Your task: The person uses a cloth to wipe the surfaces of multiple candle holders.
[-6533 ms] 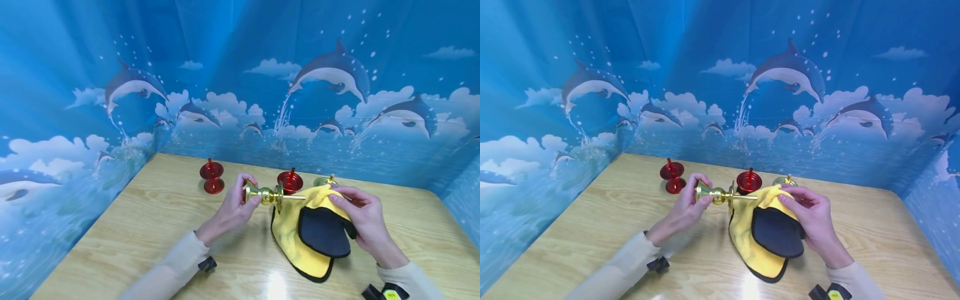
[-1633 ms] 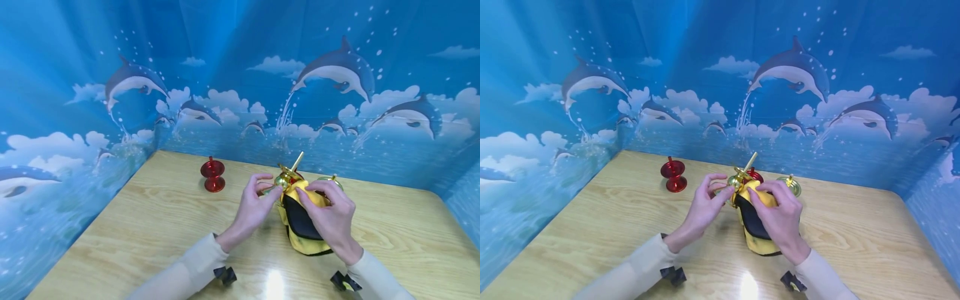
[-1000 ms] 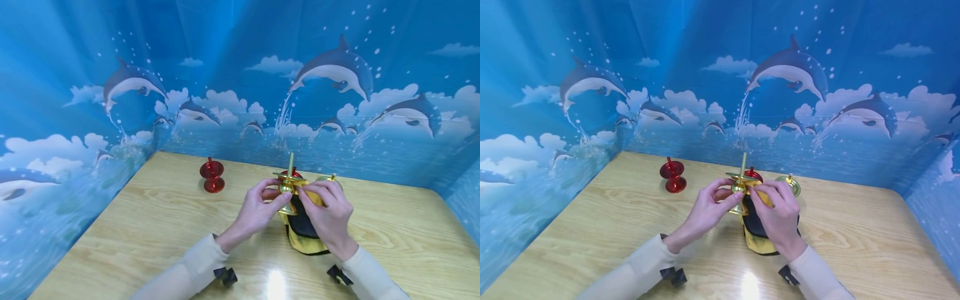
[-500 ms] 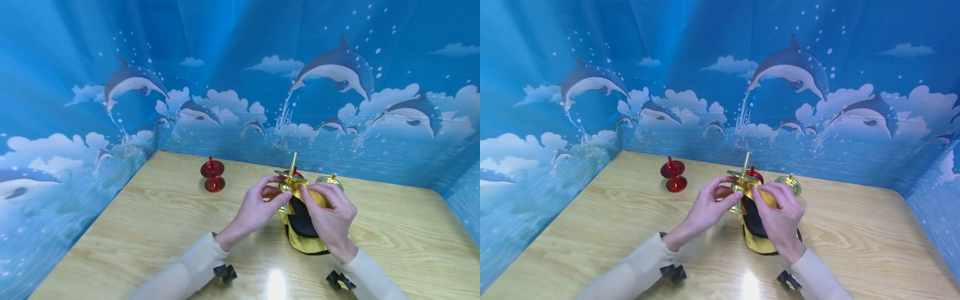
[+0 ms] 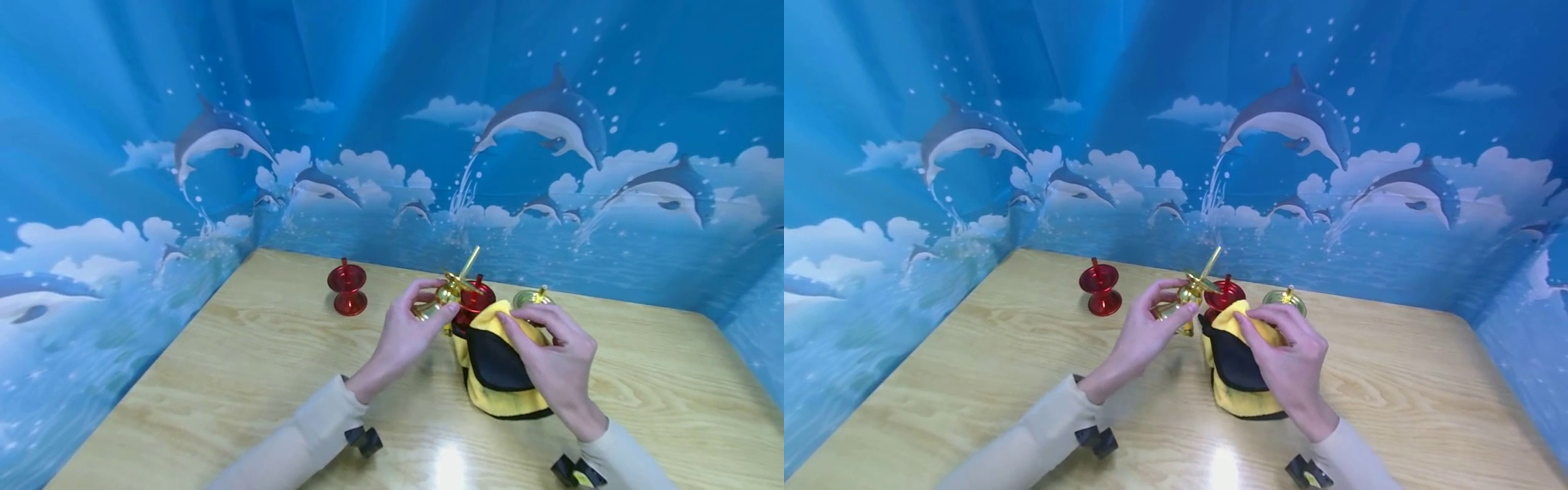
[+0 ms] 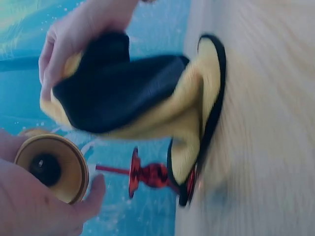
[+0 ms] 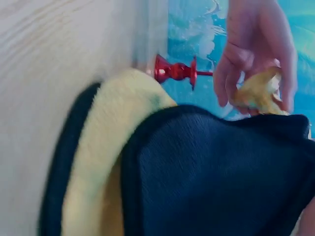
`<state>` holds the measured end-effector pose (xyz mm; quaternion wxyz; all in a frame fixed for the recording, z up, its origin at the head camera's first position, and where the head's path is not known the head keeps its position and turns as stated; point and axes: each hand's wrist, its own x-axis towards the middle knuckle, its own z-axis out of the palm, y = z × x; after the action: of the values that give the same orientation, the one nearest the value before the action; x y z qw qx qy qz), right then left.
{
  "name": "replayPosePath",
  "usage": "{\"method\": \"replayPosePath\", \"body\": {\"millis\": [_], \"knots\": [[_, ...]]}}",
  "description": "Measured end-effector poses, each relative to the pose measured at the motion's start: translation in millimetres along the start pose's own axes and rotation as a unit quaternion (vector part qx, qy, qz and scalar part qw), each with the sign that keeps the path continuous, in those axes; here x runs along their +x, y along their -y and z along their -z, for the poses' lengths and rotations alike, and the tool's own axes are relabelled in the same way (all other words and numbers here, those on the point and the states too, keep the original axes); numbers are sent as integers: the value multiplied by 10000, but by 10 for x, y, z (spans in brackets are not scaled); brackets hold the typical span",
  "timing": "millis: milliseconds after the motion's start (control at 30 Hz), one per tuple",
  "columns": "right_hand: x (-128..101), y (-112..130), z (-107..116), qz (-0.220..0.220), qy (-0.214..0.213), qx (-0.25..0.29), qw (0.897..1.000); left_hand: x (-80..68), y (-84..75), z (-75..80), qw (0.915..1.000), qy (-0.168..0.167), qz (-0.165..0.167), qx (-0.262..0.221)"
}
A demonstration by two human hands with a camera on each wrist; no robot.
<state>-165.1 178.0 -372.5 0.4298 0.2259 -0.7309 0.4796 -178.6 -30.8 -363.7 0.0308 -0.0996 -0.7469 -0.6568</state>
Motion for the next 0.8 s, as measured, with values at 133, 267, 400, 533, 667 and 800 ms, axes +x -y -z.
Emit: {"method": "replayPosePath", "body": {"millis": [133,267,400,533,667,800], "knots": [[0,12,64,-345,239,103,9991,-12,43,47,9988,-137,-91,459],[-16,31,71,-687,692,254,9949,-33,103,27,9968,-263,-193,734],[-26,44,34,-926,1162,185,9887,-52,125,-8,9969,-125,-396,666],[-27,79,-4,-1540,1266,36,9799,-44,147,-63,9945,-33,-711,772],[-11,113,-40,-1910,1040,-67,9760,-19,175,-95,9889,-165,-889,1183],[11,114,-58,-1778,522,-136,9826,30,196,-85,9733,-91,-1645,1595]]}}
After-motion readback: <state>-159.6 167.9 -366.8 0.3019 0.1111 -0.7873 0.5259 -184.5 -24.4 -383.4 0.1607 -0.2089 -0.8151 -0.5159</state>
